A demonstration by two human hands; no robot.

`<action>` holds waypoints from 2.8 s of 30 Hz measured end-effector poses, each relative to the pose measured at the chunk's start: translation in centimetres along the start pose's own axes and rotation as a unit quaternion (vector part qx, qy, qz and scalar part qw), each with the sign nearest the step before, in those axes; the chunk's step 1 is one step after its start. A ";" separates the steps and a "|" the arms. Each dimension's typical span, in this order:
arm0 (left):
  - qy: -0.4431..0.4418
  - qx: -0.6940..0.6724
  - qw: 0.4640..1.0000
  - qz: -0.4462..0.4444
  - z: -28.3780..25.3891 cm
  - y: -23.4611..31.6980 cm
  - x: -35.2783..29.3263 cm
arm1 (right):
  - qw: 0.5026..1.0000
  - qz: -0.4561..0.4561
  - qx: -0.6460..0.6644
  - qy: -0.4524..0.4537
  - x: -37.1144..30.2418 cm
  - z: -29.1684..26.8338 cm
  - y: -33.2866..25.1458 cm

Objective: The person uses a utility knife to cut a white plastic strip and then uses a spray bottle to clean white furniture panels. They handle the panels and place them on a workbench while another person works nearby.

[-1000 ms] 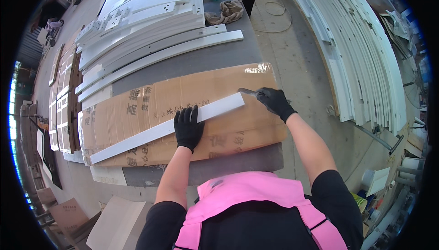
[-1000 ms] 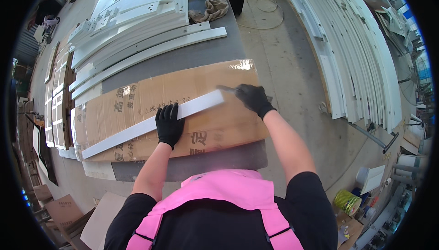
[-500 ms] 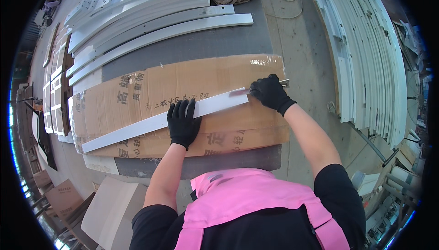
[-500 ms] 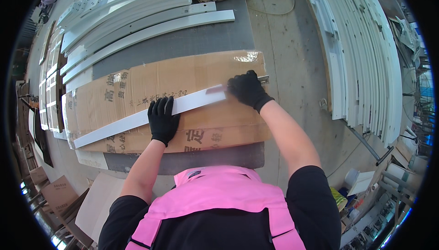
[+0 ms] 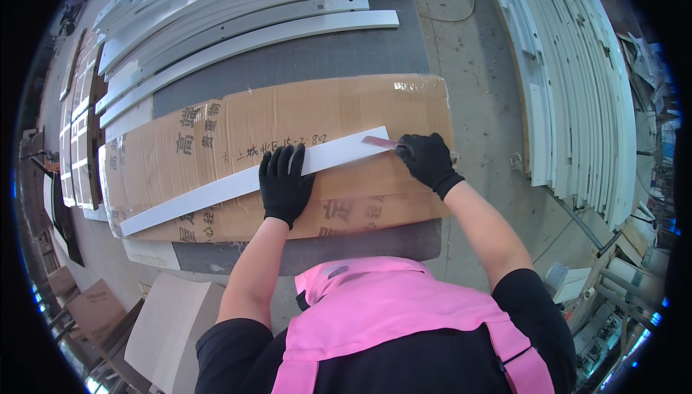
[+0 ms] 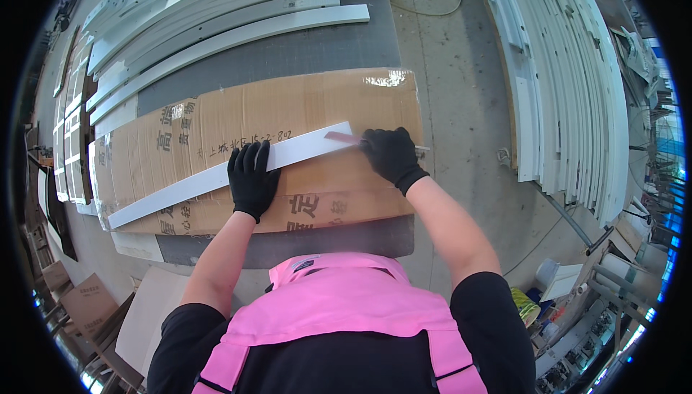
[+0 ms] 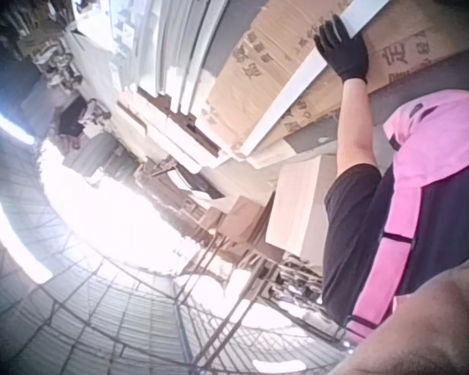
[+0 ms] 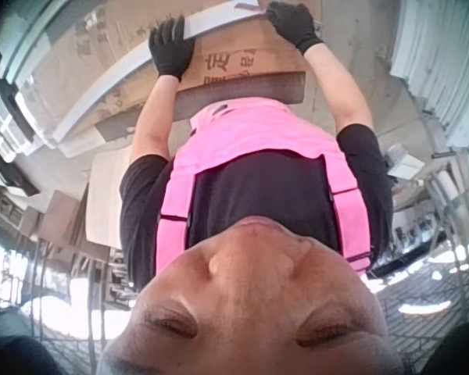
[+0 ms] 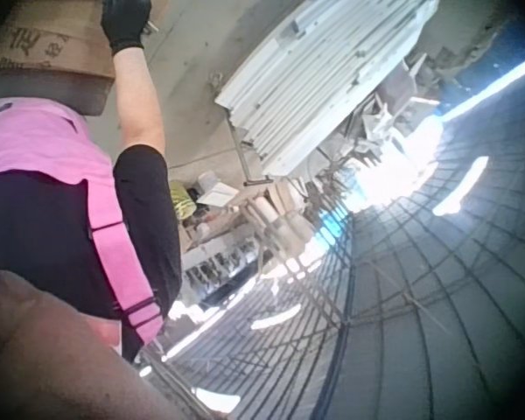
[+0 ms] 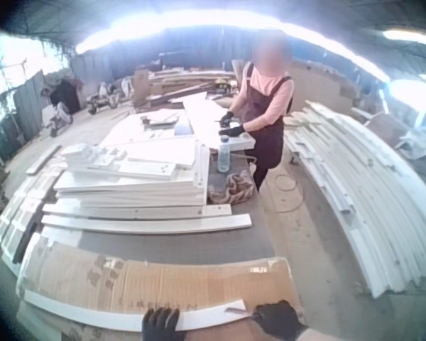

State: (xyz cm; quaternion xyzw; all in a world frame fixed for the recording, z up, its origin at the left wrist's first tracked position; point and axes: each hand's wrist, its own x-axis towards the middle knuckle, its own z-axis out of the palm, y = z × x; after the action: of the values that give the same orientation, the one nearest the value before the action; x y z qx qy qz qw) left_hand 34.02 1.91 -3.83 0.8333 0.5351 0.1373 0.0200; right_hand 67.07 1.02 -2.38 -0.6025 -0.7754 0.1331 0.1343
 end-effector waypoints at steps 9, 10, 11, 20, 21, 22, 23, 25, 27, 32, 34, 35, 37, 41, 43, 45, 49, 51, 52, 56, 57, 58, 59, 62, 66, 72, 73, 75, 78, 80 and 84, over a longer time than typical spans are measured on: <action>-0.017 -0.002 1.000 -0.009 -0.4 0.1 0.1 | 0.996 0.083 0.010 0.021 -1.3 2.8 -5.7; -0.007 -0.010 1.000 -0.004 -0.4 0.0 0.1 | 0.998 0.058 0.036 0.009 -1.4 2.9 -5.8; -0.005 -0.015 1.000 -0.002 -0.4 0.0 0.0 | 0.992 0.121 0.030 0.004 -1.6 2.9 -5.7; 0.024 -0.038 0.999 0.018 -0.2 -0.3 -0.7 | 0.995 0.071 -0.062 0.030 -2.2 5.5 -6.6; 0.025 -0.038 0.999 0.014 -0.3 -0.2 -0.6 | 0.994 0.079 -0.067 0.036 -2.1 5.6 -6.9; 0.033 -0.044 0.998 0.018 -0.5 -0.2 -0.6 | 0.993 0.104 -0.036 0.034 -2.1 5.5 -6.9; 0.037 -0.043 0.998 0.016 -0.6 -0.1 -0.5 | 0.989 0.138 0.017 0.055 -2.2 5.4 -6.8; 0.039 -0.042 0.998 0.012 -0.7 0.0 -0.5 | 0.978 0.188 0.083 0.043 -2.4 4.7 -5.9; 0.037 -0.042 0.998 0.015 -0.8 0.0 -0.5 | 0.961 0.248 0.116 0.029 -2.9 3.8 -4.6; 0.022 -0.032 0.999 0.016 -0.8 -0.1 -0.7 | 0.964 0.241 0.109 0.004 -4.4 2.8 -3.0; 0.023 -0.032 0.999 0.018 -0.9 -0.2 -0.7 | 0.964 0.244 0.109 -0.009 -4.7 3.0 -3.2; 0.027 -0.034 0.999 0.018 -0.9 -0.1 -0.7 | 0.966 0.236 0.106 0.016 -4.8 3.0 -3.4; 0.026 -0.038 0.999 0.017 -1.1 0.0 -0.6 | 0.964 0.240 0.107 0.051 -4.9 3.2 -3.8; 0.015 -0.047 0.999 0.010 -1.2 0.1 -0.5 | 0.963 0.234 0.106 0.077 -4.8 3.2 -4.0; 0.017 -0.043 0.999 0.012 -1.2 0.1 -0.5 | 0.966 0.215 0.110 0.095 -4.9 3.2 -4.0; 0.023 -0.029 0.999 0.017 -1.2 0.1 -0.5 | 0.966 0.212 0.108 0.102 -4.9 3.2 -4.0; 0.028 -0.027 0.999 0.020 -1.2 0.1 -0.6 | 0.967 0.206 0.103 0.111 -5.0 3.2 -4.2; 0.027 -0.026 0.999 0.020 -1.2 0.1 -0.6 | 0.968 0.202 0.097 0.113 -5.0 3.2 -4.3; 0.029 -0.026 0.999 0.021 -1.2 0.1 -0.6 | 0.968 0.202 0.093 0.112 -5.0 3.1 -4.3; 0.032 -0.027 0.999 0.023 -1.2 0.1 -0.5 | 0.969 0.199 0.085 0.117 -5.1 3.1 -4.3; 0.030 -0.026 0.999 0.024 -1.1 0.1 -0.5 | 0.969 0.194 0.086 0.124 -5.1 3.2 -4.3; 0.030 -0.030 0.999 0.023 -1.1 0.1 -0.5 | 0.970 0.192 0.086 0.125 -5.1 3.3 -4.3; 0.031 -0.032 0.999 0.024 -1.1 0.1 -0.5 | 0.970 0.192 0.083 0.125 -5.1 3.3 -4.2; 0.032 -0.032 0.999 0.025 -1.1 0.0 -0.5 | 0.971 0.188 0.079 0.127 -5.2 3.5 -4.1; 0.028 -0.032 0.999 0.026 -1.2 0.0 -0.4 | 0.970 0.178 0.083 0.143 -5.2 3.5 -4.2; 0.038 -0.022 0.999 0.023 -0.6 0.0 -0.6 | 0.972 0.173 0.081 0.140 -5.2 3.1 -4.4; 0.039 -0.028 0.998 0.027 -0.5 -0.1 -0.5 | 0.971 0.177 0.082 0.135 -5.2 3.1 -4.3; 0.046 -0.030 0.998 0.039 -0.7 -0.3 -0.3 | 0.971 0.183 0.096 0.120 -5.2 3.2 -3.9; 0.015 -0.037 0.998 0.040 -1.4 0.1 0.5 | 0.928 0.258 0.259 0.067 -5.7 3.5 -2.5; -0.035 -0.069 0.996 0.043 -1.8 1.6 1.4 | 0.839 0.325 0.432 0.069 -6.8 3.5 -1.3; 0.008 -0.125 0.986 0.110 -0.5 9.1 2.9 | 0.820 0.364 0.412 0.160 -10.7 2.4 1.4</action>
State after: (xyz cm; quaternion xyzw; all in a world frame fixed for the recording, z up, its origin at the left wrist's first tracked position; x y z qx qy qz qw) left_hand 43.12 0.55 -1.13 0.8770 0.4188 0.2110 0.1047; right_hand 69.96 -9.19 -5.60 -0.7423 -0.3404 0.3810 0.4336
